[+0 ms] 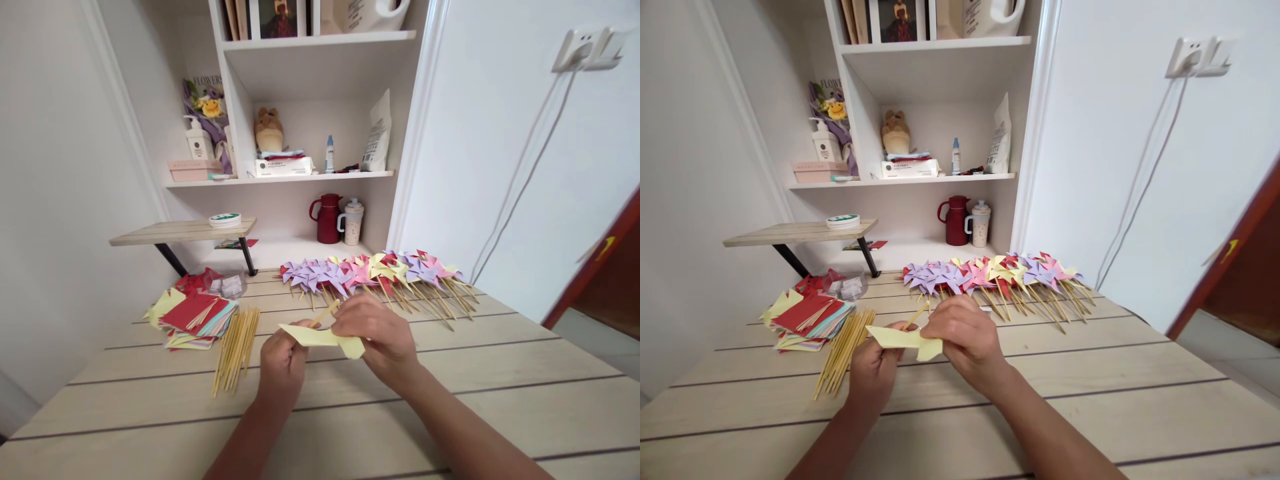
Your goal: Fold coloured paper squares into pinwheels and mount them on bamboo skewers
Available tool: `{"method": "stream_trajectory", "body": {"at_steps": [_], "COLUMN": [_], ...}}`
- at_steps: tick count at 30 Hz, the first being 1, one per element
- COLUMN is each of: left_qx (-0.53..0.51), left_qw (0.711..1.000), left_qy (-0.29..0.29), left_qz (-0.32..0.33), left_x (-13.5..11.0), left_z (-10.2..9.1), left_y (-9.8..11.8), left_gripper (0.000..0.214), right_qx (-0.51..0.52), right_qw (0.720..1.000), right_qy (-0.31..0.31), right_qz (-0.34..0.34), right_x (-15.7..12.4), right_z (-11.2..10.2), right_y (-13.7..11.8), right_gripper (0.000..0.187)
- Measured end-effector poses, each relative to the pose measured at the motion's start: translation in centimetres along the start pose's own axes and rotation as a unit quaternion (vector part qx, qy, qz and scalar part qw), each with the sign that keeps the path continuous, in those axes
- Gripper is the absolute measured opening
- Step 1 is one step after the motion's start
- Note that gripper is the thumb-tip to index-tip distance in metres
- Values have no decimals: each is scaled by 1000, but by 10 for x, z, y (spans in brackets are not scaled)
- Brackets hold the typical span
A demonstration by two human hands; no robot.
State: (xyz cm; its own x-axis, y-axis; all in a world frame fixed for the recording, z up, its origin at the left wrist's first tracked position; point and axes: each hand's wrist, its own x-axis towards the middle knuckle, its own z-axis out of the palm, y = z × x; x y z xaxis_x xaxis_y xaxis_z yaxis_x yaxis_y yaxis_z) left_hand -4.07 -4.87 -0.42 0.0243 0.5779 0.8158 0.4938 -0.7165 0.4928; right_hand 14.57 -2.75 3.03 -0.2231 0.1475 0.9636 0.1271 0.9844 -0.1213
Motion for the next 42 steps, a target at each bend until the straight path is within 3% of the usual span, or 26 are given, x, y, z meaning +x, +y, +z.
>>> {"method": "stream_trajectory", "body": {"at_steps": [14, 31, 42], "left_qx": [29, 76, 87], "left_qw": [995, 990, 988], "left_qy": [5, 58, 60], "left_qz": [92, 106, 111], "left_x": [-4, -6, -5], "left_z": [8, 9, 9], "left_y": [-6, -4, 0], "left_gripper": [29, 29, 29], "right_qx": [1, 2, 10], "right_qw": [1000, 1000, 1000], "right_qy": [-5, 9, 9], "right_qz": [-8, -6, 2], "right_x": [1, 3, 1], "right_z": [1, 1, 0], "right_y": [0, -2, -2], "right_gripper": [31, 20, 20]}}
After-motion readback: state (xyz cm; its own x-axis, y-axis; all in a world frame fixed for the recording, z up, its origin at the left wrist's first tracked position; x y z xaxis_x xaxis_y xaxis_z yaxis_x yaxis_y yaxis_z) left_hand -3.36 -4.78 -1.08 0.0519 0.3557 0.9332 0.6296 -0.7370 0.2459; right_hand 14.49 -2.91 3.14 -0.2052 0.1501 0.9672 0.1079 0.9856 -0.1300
